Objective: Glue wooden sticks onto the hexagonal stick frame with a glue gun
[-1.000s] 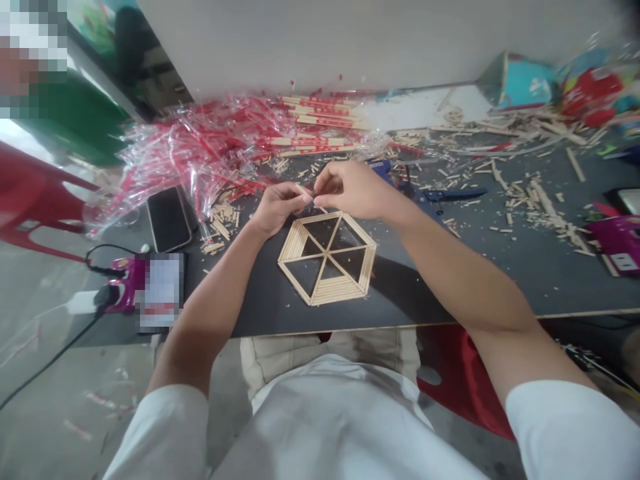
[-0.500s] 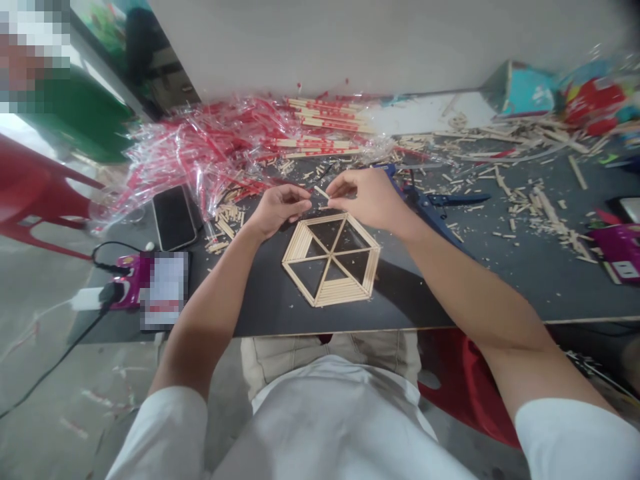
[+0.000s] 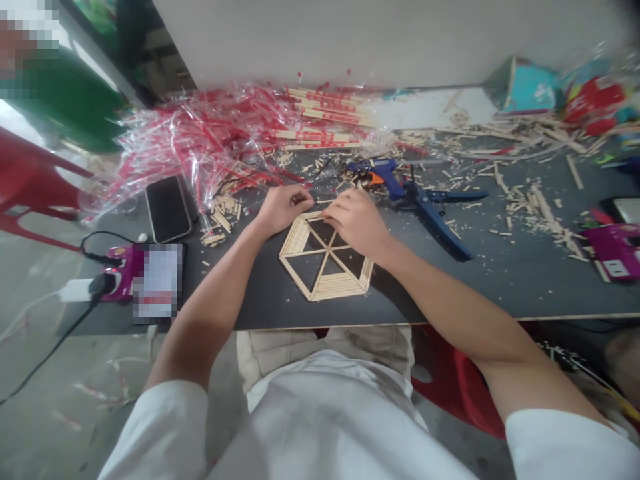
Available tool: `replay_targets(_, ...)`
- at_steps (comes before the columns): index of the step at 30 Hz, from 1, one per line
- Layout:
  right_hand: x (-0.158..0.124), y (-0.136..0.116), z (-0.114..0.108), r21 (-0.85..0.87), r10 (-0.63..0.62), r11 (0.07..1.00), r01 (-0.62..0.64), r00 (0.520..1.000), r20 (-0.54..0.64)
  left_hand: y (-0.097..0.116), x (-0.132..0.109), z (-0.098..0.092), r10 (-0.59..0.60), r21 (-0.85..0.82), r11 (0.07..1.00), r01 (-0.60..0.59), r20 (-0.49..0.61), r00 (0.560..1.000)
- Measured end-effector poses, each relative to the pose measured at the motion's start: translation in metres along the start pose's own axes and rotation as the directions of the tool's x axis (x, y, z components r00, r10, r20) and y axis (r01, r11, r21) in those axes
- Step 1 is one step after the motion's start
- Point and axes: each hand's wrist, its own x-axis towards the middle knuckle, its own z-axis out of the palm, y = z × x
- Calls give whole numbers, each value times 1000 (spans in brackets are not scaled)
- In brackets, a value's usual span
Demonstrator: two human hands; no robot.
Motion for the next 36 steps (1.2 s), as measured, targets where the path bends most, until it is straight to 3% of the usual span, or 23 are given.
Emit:
replay_targets(16,0,-2,6,-77,-1,997,0,1000,-18,-3,4,3,-9,4,1000,9,-6,1000)
replay_targets(23,-1,1,16,-136,-49,990,40,997,-61,2,3,1,-25,84,996,22,34,999)
replay_targets(36,1,3,16,-77,-27,997,23,998,-53,3,3,1,-34,112,993,29,36,999)
